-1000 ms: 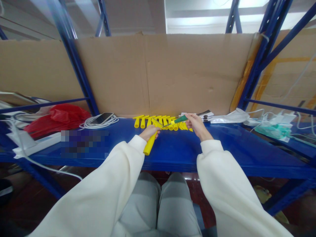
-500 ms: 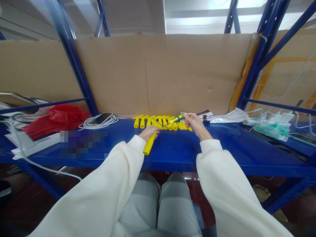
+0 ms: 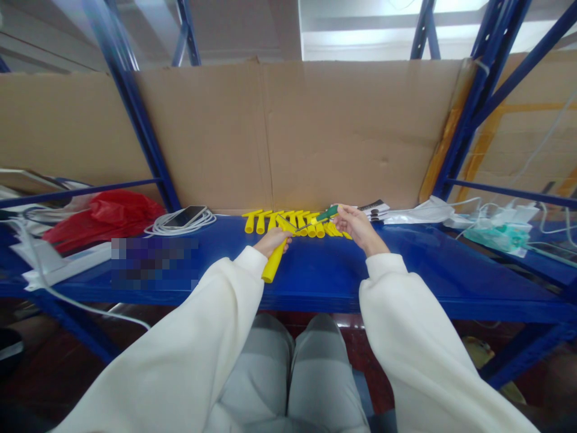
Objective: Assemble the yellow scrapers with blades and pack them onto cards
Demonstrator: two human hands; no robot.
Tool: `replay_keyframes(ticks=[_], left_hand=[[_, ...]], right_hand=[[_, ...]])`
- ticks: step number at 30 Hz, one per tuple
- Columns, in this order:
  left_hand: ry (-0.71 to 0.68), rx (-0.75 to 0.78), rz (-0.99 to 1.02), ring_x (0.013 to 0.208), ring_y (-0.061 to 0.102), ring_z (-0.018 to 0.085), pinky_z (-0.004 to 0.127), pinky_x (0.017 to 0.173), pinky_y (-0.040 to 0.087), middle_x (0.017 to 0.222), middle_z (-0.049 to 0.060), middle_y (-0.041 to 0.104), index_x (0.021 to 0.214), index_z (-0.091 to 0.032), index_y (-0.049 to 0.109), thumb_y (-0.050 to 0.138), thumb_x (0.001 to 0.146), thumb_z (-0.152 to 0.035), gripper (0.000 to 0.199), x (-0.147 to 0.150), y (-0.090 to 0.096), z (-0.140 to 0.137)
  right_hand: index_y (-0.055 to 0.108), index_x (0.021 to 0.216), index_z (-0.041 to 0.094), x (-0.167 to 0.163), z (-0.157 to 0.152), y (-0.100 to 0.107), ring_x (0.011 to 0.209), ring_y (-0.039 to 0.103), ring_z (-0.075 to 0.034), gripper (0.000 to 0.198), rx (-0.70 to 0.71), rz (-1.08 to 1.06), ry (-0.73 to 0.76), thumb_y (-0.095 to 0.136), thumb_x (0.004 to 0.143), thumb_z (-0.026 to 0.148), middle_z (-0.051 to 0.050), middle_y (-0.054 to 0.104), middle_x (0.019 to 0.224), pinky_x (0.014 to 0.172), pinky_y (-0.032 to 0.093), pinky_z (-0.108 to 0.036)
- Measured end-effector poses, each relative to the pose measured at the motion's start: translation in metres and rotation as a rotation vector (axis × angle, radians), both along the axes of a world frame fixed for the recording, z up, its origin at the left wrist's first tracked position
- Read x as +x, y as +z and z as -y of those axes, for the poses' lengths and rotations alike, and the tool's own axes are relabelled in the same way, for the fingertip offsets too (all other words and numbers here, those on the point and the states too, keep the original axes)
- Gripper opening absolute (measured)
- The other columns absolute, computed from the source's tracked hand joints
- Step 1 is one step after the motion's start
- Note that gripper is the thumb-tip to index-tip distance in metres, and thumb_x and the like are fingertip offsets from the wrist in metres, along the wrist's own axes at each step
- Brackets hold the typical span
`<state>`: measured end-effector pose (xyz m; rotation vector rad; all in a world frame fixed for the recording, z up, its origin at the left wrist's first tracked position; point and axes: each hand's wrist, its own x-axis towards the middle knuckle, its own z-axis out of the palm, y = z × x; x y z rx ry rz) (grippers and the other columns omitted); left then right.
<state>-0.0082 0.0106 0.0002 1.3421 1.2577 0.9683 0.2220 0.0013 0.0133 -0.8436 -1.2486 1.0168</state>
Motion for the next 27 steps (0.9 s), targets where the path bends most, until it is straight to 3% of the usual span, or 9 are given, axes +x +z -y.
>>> replay_keyframes(ticks=[6,13,19,23,27], left_hand=[[-0.007,-0.013,0.003,0.038,0.039,0.006,0.018,0.042,0.031,0.049,-0.008,0.044,0.082,-0.018,0.053,0.061,0.084,-0.012,0.010,0.0001,0.0023,0.0012],[-0.011,-0.020,0.003,0.039,0.039,0.006,0.019,0.042,0.032,0.050,-0.008,0.044,0.077,-0.018,0.051,0.064,0.083,-0.012,0.015,-0.0002,0.0029,0.0017],[-0.025,-0.012,-0.016,0.039,0.039,0.007,0.020,0.043,0.034,0.050,-0.007,0.044,0.077,-0.018,0.051,0.055,0.086,-0.007,0.015,0.0006,0.0039,0.0054],[-0.017,-0.008,-0.014,0.039,0.039,0.008,0.020,0.043,0.034,0.049,-0.008,0.043,0.080,-0.017,0.052,0.053,0.086,-0.005,0.013,0.0013,0.0043,0.0065],[-0.012,-0.017,-0.016,0.039,0.038,0.007,0.019,0.042,0.033,0.049,-0.008,0.044,0.081,-0.017,0.052,0.050,0.087,-0.004,0.014,0.0012,0.0053,0.0073]], right_hand=[[0.063,0.080,0.021,-0.0016,0.0002,-0.0002,0.045,0.050,-0.007,0.042,0.016,-0.013,-0.026,0.091,0.058,0.043,0.005,0.061,0.056,0.043,0.038,-0.019],[0.055,0.067,0.020,-0.0019,-0.0021,-0.0011,0.040,0.042,-0.006,0.042,0.035,0.030,-0.105,0.087,0.063,0.047,0.005,0.052,0.050,0.037,0.029,-0.019],[0.055,0.075,0.022,-0.0003,-0.0044,-0.0035,0.034,0.032,-0.006,0.041,0.027,0.047,-0.102,0.084,0.067,0.051,0.009,0.041,0.041,0.034,0.019,-0.019],[0.062,0.081,0.020,0.0001,-0.0032,-0.0028,0.037,0.038,-0.007,0.046,0.027,0.044,-0.077,0.085,0.063,0.056,0.007,0.047,0.046,0.035,0.024,-0.020],[0.063,0.083,0.020,-0.0012,0.0007,0.0007,0.046,0.048,-0.008,0.044,0.019,0.013,-0.016,0.089,0.060,0.047,0.004,0.058,0.056,0.042,0.036,-0.019]])
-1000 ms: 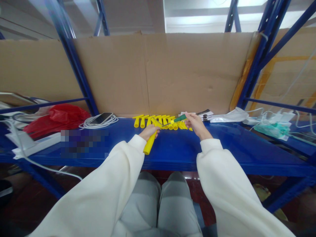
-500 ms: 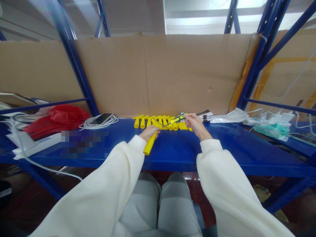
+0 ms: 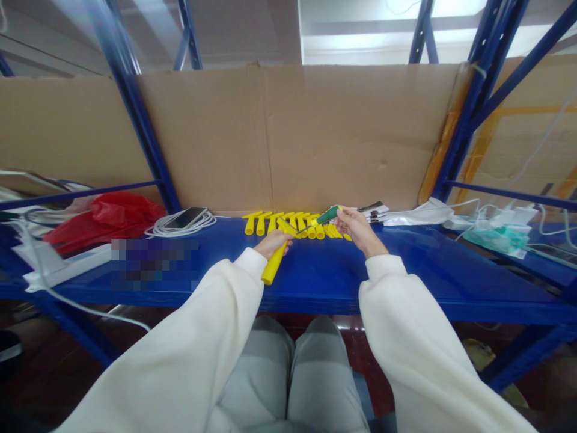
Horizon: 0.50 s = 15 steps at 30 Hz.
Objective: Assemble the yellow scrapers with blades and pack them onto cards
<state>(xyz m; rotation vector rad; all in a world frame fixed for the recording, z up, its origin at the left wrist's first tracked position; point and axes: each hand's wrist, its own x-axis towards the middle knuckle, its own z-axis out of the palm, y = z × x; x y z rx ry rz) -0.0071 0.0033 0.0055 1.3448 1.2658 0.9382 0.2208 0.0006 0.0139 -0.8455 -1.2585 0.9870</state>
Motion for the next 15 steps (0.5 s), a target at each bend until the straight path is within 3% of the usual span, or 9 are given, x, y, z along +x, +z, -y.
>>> replay_keyframes(ticks=[9,15], left_hand=[[-0.015,-0.012,0.020,0.036,0.037,0.005,0.017,0.039,0.030,0.050,-0.009,0.044,0.080,-0.018,0.051,0.066,0.082,-0.013,0.016,-0.0009,-0.0022,-0.0025],[-0.010,-0.011,0.008,0.037,0.039,0.008,0.019,0.041,0.032,0.048,-0.008,0.043,0.080,-0.017,0.051,0.052,0.087,-0.006,0.013,-0.0005,-0.0009,-0.0010]], right_hand=[[0.054,0.068,0.021,0.0012,-0.0048,-0.0039,0.041,0.042,-0.007,0.049,0.029,0.028,-0.082,0.089,0.058,0.053,0.006,0.051,0.051,0.038,0.031,-0.020],[0.053,0.071,0.022,0.0023,-0.0078,-0.0052,0.035,0.033,-0.006,0.044,-0.007,0.042,-0.066,0.085,0.066,0.052,0.009,0.040,0.043,0.035,0.022,-0.019]])
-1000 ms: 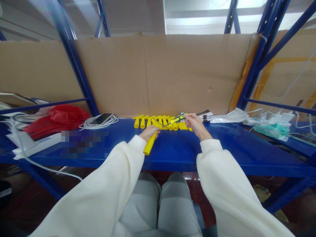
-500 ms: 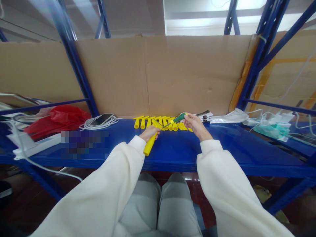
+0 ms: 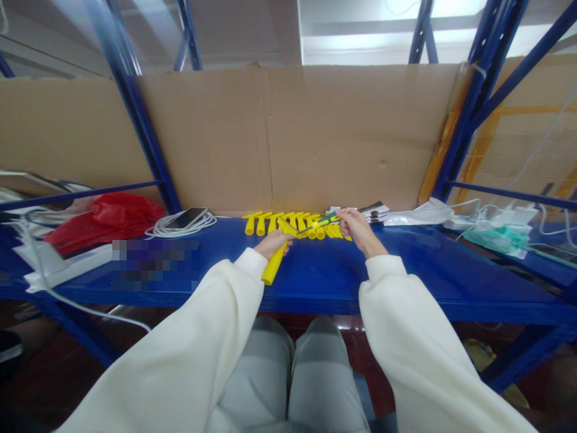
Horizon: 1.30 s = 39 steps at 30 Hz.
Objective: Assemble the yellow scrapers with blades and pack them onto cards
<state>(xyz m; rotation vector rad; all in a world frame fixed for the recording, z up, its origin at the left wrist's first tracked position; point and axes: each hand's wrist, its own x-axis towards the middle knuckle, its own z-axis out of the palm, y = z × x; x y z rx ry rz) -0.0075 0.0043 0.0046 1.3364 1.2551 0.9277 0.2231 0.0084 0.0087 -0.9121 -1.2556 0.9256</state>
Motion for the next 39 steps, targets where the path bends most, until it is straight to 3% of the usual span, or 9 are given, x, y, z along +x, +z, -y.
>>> replay_keyframes(ticks=[5,9,12,17,21,27,39], left_hand=[[0.012,0.007,0.007,0.036,0.038,0.006,0.018,0.040,0.030,0.048,-0.008,0.043,0.076,-0.018,0.048,0.055,0.088,-0.007,0.018,0.0003,-0.0006,0.0000],[0.016,0.011,0.005,0.037,0.038,0.006,0.018,0.040,0.030,0.049,-0.009,0.044,0.079,-0.019,0.049,0.059,0.088,-0.010,0.016,-0.0004,-0.0013,-0.0014],[0.012,-0.001,0.000,0.037,0.039,0.006,0.019,0.040,0.032,0.050,-0.008,0.045,0.083,-0.018,0.052,0.060,0.086,-0.011,0.011,-0.0016,-0.0011,-0.0024],[0.001,-0.002,0.001,0.037,0.039,0.006,0.019,0.040,0.032,0.050,-0.008,0.045,0.086,-0.017,0.054,0.061,0.085,-0.011,0.009,-0.0020,-0.0018,-0.0039],[0.002,0.015,-0.006,0.037,0.039,0.006,0.018,0.039,0.032,0.049,-0.008,0.044,0.085,-0.017,0.054,0.062,0.085,-0.012,0.009,-0.0010,-0.0024,-0.0036],[0.006,0.020,-0.013,0.038,0.039,0.007,0.017,0.039,0.032,0.047,-0.008,0.043,0.087,-0.016,0.055,0.058,0.087,-0.011,0.006,-0.0007,0.0007,-0.0005],[0.010,0.029,-0.016,0.037,0.039,0.006,0.018,0.040,0.033,0.048,-0.008,0.043,0.079,-0.017,0.051,0.056,0.086,-0.006,0.014,0.0003,0.0015,0.0016]], right_hand=[[0.059,0.074,0.020,-0.0001,0.0007,-0.0003,0.037,0.035,-0.006,0.049,-0.002,-0.011,0.001,0.087,0.059,0.058,0.009,0.041,0.042,0.035,0.024,-0.019],[0.065,0.084,0.021,-0.0020,0.0055,0.0032,0.047,0.050,-0.008,0.045,0.002,-0.050,0.069,0.090,0.059,0.048,0.004,0.057,0.055,0.042,0.037,-0.019],[0.065,0.084,0.022,-0.0036,0.0082,0.0048,0.050,0.053,-0.008,0.044,0.016,-0.053,0.104,0.091,0.057,0.044,0.004,0.060,0.058,0.045,0.041,-0.019],[0.058,0.074,0.021,-0.0034,0.0054,0.0024,0.043,0.046,-0.007,0.053,0.030,-0.039,0.041,0.093,0.050,0.054,0.006,0.055,0.051,0.040,0.035,-0.018],[0.054,0.069,0.020,-0.0021,0.0022,0.0006,0.043,0.047,-0.006,0.054,-0.003,-0.016,-0.003,0.091,0.053,0.055,0.006,0.053,0.051,0.041,0.037,-0.019],[0.059,0.079,0.021,-0.0028,0.0034,0.0011,0.039,0.042,-0.007,0.052,0.007,0.007,-0.029,0.089,0.056,0.056,0.008,0.050,0.048,0.037,0.030,-0.020],[0.053,0.062,0.020,-0.0020,0.0025,-0.0004,0.037,0.040,-0.006,0.056,0.012,0.071,-0.106,0.085,0.056,0.065,0.006,0.047,0.043,0.035,0.026,-0.019]])
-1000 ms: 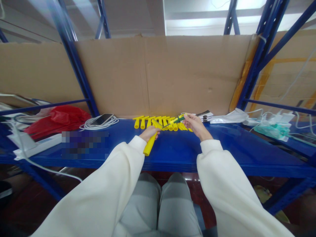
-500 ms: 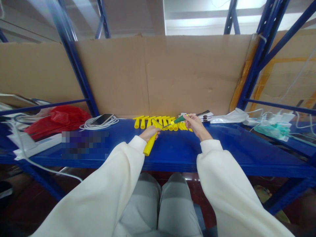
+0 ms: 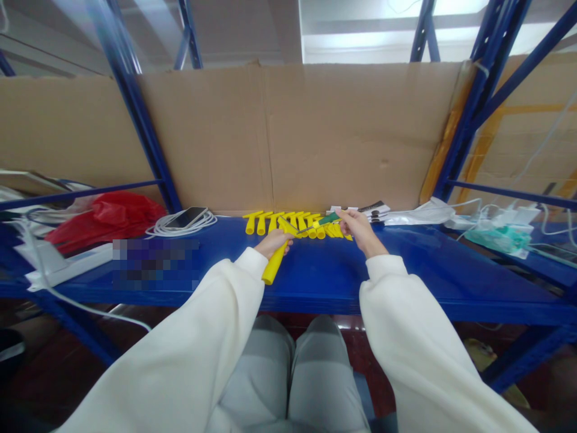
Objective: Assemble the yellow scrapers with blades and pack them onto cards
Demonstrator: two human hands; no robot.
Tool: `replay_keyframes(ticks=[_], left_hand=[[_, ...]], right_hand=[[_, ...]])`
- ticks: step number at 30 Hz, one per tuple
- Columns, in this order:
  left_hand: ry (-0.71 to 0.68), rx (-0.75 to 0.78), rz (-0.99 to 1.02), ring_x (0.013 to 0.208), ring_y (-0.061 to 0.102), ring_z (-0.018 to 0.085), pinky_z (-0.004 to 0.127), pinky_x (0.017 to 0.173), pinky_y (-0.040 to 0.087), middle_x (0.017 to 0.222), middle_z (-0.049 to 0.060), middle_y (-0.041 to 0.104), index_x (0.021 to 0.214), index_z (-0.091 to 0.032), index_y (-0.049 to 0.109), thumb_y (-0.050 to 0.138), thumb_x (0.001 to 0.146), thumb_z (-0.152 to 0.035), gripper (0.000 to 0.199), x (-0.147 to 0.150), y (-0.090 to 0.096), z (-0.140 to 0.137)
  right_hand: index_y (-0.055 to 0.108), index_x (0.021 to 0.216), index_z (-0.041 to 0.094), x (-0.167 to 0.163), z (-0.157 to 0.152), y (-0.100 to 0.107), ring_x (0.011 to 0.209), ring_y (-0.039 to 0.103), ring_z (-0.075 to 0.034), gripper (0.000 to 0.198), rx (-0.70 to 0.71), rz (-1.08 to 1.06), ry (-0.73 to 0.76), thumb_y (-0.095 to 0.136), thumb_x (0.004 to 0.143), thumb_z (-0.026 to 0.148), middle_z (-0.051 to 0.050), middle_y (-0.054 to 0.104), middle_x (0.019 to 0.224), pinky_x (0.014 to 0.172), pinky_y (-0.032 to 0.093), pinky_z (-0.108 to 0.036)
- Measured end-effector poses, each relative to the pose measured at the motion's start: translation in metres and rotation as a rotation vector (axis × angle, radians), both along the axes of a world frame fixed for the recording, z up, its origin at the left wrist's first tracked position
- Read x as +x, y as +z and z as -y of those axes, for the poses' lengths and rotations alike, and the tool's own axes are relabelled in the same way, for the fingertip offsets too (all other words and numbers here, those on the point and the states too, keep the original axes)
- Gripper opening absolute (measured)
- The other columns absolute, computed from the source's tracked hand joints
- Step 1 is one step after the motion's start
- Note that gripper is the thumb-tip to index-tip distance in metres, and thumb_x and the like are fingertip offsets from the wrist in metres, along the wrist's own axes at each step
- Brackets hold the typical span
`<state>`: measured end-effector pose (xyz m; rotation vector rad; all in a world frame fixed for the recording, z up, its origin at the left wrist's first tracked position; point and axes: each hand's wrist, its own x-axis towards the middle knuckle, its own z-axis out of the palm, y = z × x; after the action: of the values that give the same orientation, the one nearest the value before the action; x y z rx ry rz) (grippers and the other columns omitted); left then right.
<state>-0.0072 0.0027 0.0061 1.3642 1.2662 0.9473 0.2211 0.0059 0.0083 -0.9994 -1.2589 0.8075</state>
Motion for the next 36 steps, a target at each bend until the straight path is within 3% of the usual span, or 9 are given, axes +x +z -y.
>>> replay_keyframes(ticks=[13,23,29,36], left_hand=[[-0.006,0.006,0.033,0.035,0.038,0.007,0.019,0.040,0.031,0.047,-0.009,0.043,0.077,-0.019,0.049,0.054,0.085,-0.005,0.016,0.0007,-0.0014,-0.0020],[-0.002,0.003,0.044,0.037,0.039,0.007,0.020,0.042,0.033,0.050,-0.008,0.045,0.078,-0.019,0.051,0.057,0.083,-0.007,0.014,0.0006,-0.0011,-0.0014],[-0.005,0.020,0.044,0.037,0.037,0.006,0.020,0.041,0.032,0.051,-0.008,0.045,0.074,-0.019,0.048,0.055,0.085,-0.007,0.018,0.0016,0.0000,0.0006],[-0.001,0.032,0.030,0.039,0.039,0.007,0.021,0.043,0.035,0.052,-0.007,0.045,0.084,-0.017,0.055,0.056,0.084,-0.009,0.008,0.0028,-0.0018,-0.0015]], right_hand=[[0.058,0.066,0.020,-0.0056,0.0013,0.0010,0.039,0.046,-0.007,0.047,0.085,-0.024,-0.098,0.084,0.059,0.059,0.004,0.053,0.045,0.038,0.034,-0.019],[0.061,0.068,0.021,-0.0070,-0.0005,0.0004,0.039,0.044,-0.009,0.050,0.184,-0.028,-0.119,0.083,0.053,0.064,0.004,0.054,0.045,0.039,0.034,-0.022],[0.060,0.070,0.023,-0.0069,-0.0001,0.0000,0.043,0.046,-0.012,0.045,0.208,0.044,-0.171,0.076,0.064,0.064,0.003,0.052,0.047,0.042,0.036,-0.025],[0.060,0.072,0.023,-0.0083,-0.0003,-0.0008,0.043,0.046,-0.012,0.043,0.229,0.055,-0.217,0.075,0.067,0.063,0.004,0.053,0.048,0.044,0.039,-0.025]])
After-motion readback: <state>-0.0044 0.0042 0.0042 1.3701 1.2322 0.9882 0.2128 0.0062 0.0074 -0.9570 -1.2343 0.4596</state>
